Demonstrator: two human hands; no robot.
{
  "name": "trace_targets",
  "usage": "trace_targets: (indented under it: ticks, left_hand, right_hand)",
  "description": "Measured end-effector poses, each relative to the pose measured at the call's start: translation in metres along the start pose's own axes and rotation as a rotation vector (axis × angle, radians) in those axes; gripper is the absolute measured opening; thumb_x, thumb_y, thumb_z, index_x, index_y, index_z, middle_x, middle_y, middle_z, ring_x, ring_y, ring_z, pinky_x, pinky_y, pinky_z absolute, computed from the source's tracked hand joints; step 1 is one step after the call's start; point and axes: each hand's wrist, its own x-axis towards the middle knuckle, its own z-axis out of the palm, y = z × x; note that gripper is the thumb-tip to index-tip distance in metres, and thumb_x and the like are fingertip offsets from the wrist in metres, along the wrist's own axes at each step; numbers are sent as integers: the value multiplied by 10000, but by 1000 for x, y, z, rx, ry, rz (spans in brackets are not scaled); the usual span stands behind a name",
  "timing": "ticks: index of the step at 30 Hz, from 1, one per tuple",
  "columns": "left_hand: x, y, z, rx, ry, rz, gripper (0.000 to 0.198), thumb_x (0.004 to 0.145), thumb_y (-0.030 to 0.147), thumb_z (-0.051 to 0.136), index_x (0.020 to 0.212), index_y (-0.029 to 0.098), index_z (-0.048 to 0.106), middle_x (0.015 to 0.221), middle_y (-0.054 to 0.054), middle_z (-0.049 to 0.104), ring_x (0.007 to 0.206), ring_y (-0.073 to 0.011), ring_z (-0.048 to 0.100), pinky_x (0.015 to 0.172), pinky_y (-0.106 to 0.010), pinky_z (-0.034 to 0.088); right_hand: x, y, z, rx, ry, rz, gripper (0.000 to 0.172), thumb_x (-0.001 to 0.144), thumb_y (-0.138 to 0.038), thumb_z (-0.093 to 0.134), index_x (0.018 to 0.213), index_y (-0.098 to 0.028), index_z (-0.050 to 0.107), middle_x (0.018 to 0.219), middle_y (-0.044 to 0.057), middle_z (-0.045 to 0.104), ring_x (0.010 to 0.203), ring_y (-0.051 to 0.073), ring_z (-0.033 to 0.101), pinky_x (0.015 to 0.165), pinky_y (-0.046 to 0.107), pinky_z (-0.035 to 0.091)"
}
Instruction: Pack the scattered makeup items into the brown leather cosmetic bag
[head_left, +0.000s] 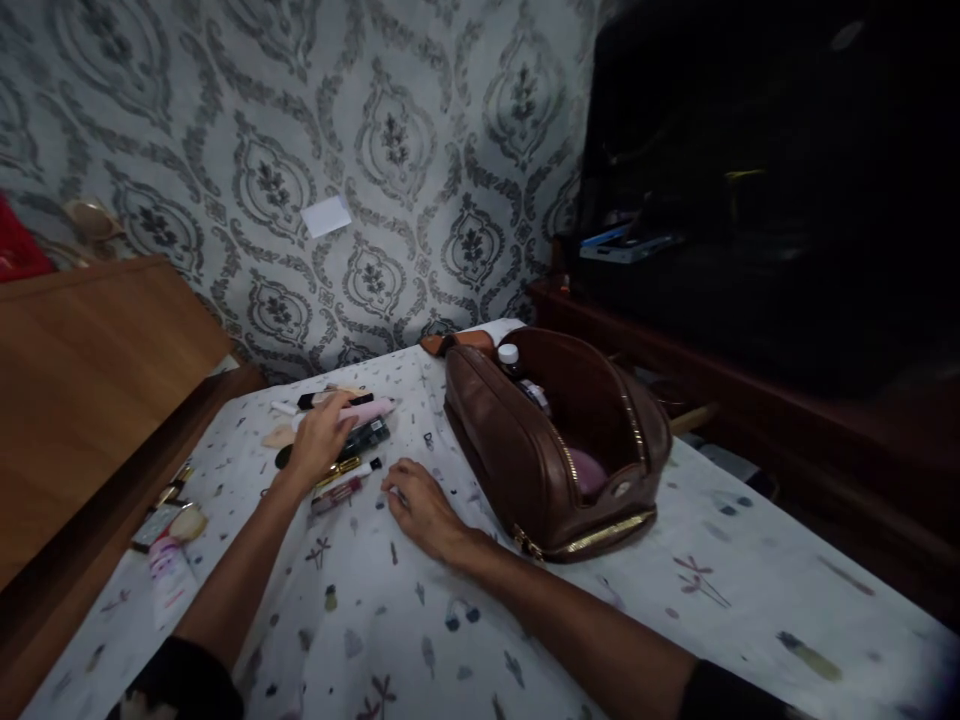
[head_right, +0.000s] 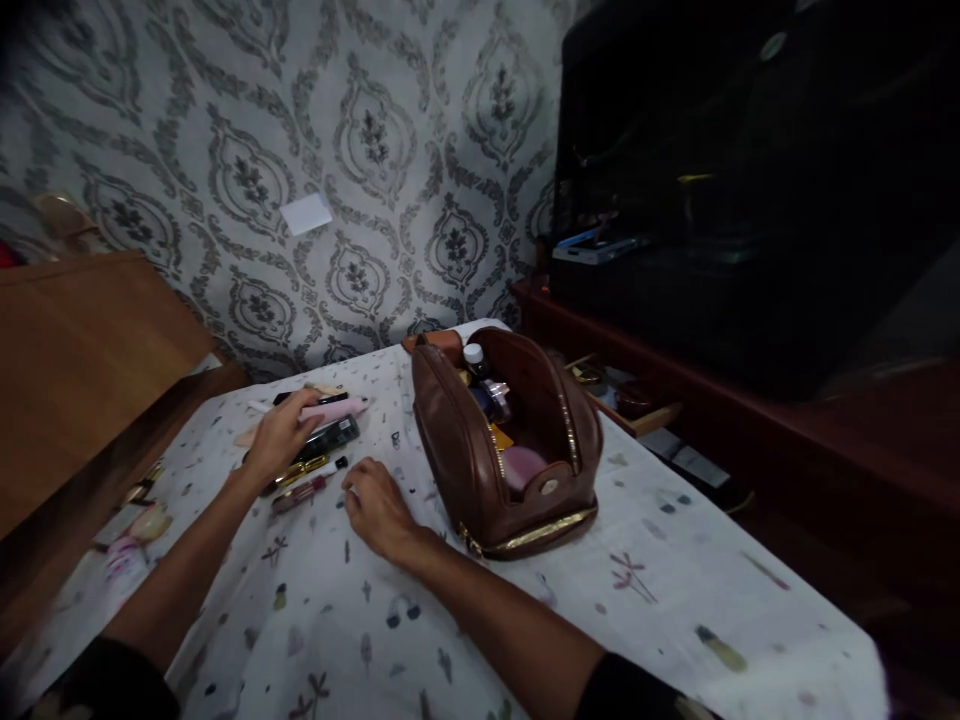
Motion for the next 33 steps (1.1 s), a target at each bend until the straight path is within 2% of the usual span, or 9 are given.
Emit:
trace_targets:
  ticks: [5, 8, 11, 14, 17, 24, 28, 33]
  left_hand:
    - [-12, 18, 11, -76, 66, 41, 168, 982, 235, 472, 1095, 216, 595, 1076, -69, 677, 1031, -234, 635, 885, -346, 512]
    - [-18, 25, 18, -108, 73, 54, 158, 1003, 218, 439, 1043, 215, 592, 1022, -60, 656, 970, -215, 628, 846, -328, 516]
    - [-23, 30, 24, -135, 58, 69, 200, 1000, 161, 412, 1073, 215, 590, 1067, -64, 650, 1014, -203, 623, 883, -321, 516]
    - [-27, 33, 30, -143, 35, 85, 288, 981, 109, 409, 1186, 220, 577, 1182, -73, 636, 1123, -200, 596, 953, -329, 506]
    - [-28, 34, 31, -119, 9, 97, 329, 985, 132, 437, 1265, 241, 572, 1261, -72, 607, 1186, -207, 560, 990, -343, 495]
    - [-20, 28, 28, 30, -23, 47, 291, 1020, 284, 464, 1257, 254, 631, 1093, -73, 606, 1035, -235, 561, 865, -344, 489]
    - [-21, 19, 29, 107, -15, -18, 256, 1018, 351, 480, 1094, 215, 682, 1060, -83, 619, 1012, -243, 567, 891, -368, 456]
    - [-31, 2, 31, 164, 8, -119, 257, 1007, 347, 496, 961, 173, 679, 983, -107, 668, 1024, -275, 581, 961, -444, 422]
  right_hand:
    - [1, 3, 1, 19, -7, -8, 234, 800, -14, 524, 924, -165, 653, 1023, 84, 613, 1041, 211, 575, 973, 359, 464]
    - [2, 2, -1, 21, -16, -15, 237, 800, -19, 516, 923, -165, 657, 1020, 86, 621, 1041, 214, 584, 974, 363, 464]
    - [2, 1, -2, 17, -20, -14, 235, 807, -30, 512, 928, -165, 661, 1033, 91, 627, 1041, 222, 588, 968, 372, 466]
    - [3, 2, -1, 10, -25, -11, 231, 819, -40, 506, 931, -165, 666, 1029, 92, 629, 1028, 225, 598, 952, 375, 475]
    - [3, 4, -1, 3, -28, -17, 220, 830, -57, 513, 930, -176, 669, 1043, 87, 633, 1031, 221, 606, 943, 369, 483]
    - [3, 5, -3, -11, -40, -22, 225, 850, -91, 500, 954, -166, 685, 1080, 108, 647, 1051, 229, 617, 929, 366, 494]
    - [3, 6, -2, -21, -49, -20, 231, 851, -97, 494, 951, -163, 691, 1089, 112, 652, 1053, 230, 618, 931, 370, 493]
    - [3, 9, -2, -14, -39, -32, 229, 834, -84, 508, 939, -176, 690, 1061, 99, 658, 1042, 224, 620, 919, 364, 494]
